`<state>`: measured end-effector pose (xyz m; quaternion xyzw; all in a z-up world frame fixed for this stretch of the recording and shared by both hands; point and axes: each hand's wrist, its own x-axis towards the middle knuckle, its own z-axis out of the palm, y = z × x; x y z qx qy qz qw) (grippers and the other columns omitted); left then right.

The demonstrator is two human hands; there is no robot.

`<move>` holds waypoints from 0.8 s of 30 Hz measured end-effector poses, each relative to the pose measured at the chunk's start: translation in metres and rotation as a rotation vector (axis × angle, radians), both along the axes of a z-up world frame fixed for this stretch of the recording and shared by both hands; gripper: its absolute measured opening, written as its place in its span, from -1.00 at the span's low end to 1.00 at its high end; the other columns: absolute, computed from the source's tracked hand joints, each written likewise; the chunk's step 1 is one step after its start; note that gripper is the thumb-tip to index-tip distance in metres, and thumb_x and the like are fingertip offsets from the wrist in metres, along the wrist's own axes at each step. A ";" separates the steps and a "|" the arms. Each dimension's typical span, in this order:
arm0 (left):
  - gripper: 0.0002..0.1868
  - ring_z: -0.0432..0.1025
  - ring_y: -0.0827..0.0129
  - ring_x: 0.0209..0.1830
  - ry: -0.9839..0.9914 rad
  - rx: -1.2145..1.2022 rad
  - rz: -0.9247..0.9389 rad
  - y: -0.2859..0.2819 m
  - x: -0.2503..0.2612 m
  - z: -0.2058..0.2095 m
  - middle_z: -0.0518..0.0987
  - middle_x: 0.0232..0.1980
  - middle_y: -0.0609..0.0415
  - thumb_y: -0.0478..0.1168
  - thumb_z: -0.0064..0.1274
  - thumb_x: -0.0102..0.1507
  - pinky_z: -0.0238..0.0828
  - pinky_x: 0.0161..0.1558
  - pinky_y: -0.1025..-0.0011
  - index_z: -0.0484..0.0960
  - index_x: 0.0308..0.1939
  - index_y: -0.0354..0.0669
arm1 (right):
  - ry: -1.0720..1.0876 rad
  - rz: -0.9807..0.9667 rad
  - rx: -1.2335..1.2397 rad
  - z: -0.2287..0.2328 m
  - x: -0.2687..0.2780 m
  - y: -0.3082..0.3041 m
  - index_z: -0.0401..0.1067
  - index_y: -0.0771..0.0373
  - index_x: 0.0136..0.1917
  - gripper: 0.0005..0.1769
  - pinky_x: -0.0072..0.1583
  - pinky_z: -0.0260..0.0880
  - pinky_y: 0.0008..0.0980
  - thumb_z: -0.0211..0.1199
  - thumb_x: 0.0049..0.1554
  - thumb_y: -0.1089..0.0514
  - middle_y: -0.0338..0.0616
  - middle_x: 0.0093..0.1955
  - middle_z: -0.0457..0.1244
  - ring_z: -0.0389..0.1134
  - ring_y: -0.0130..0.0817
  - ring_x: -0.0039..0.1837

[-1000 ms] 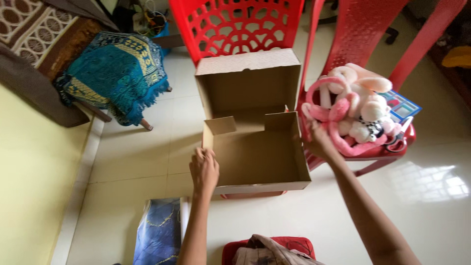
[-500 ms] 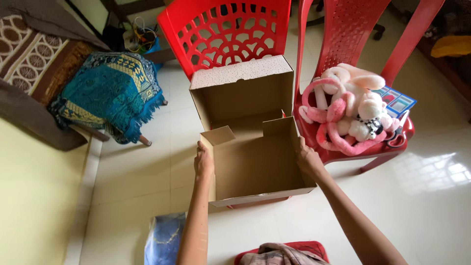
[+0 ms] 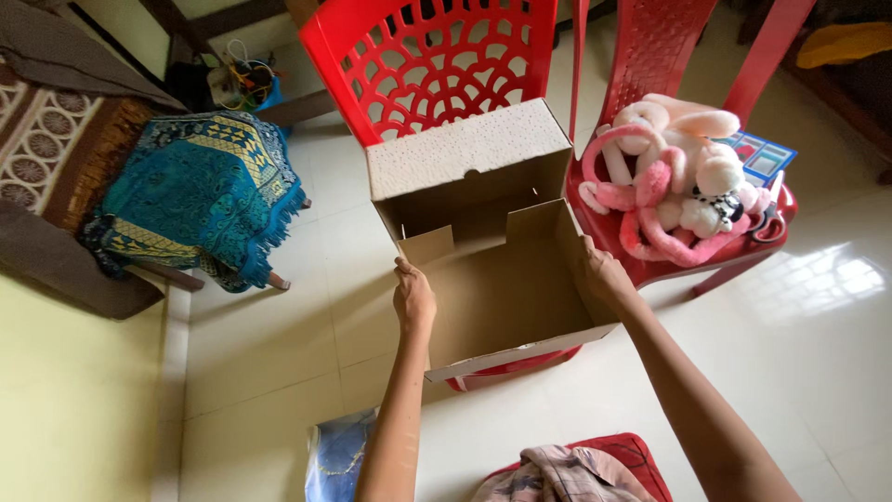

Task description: The person places a small box, a small stuffed animal, a pink headband, and a larger stuffed bunny into a cardboard box on a red chair. They close the box, then reopen it to remove and replace the items before closing it again.

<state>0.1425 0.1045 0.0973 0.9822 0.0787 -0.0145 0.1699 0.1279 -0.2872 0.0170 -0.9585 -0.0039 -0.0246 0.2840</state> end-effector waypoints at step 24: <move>0.00 0.58 -0.05 -0.25 -0.127 0.047 0.040 -0.001 -0.011 -0.014 0.58 0.02 -0.39 -0.52 0.05 0.18 0.61 -0.29 0.25 -0.20 0.59 -0.36 | -0.052 0.136 -0.151 0.045 0.067 0.012 -0.13 -0.13 0.64 -0.17 -0.08 0.44 0.17 0.11 0.19 0.07 0.31 0.02 0.31 0.41 0.26 -0.07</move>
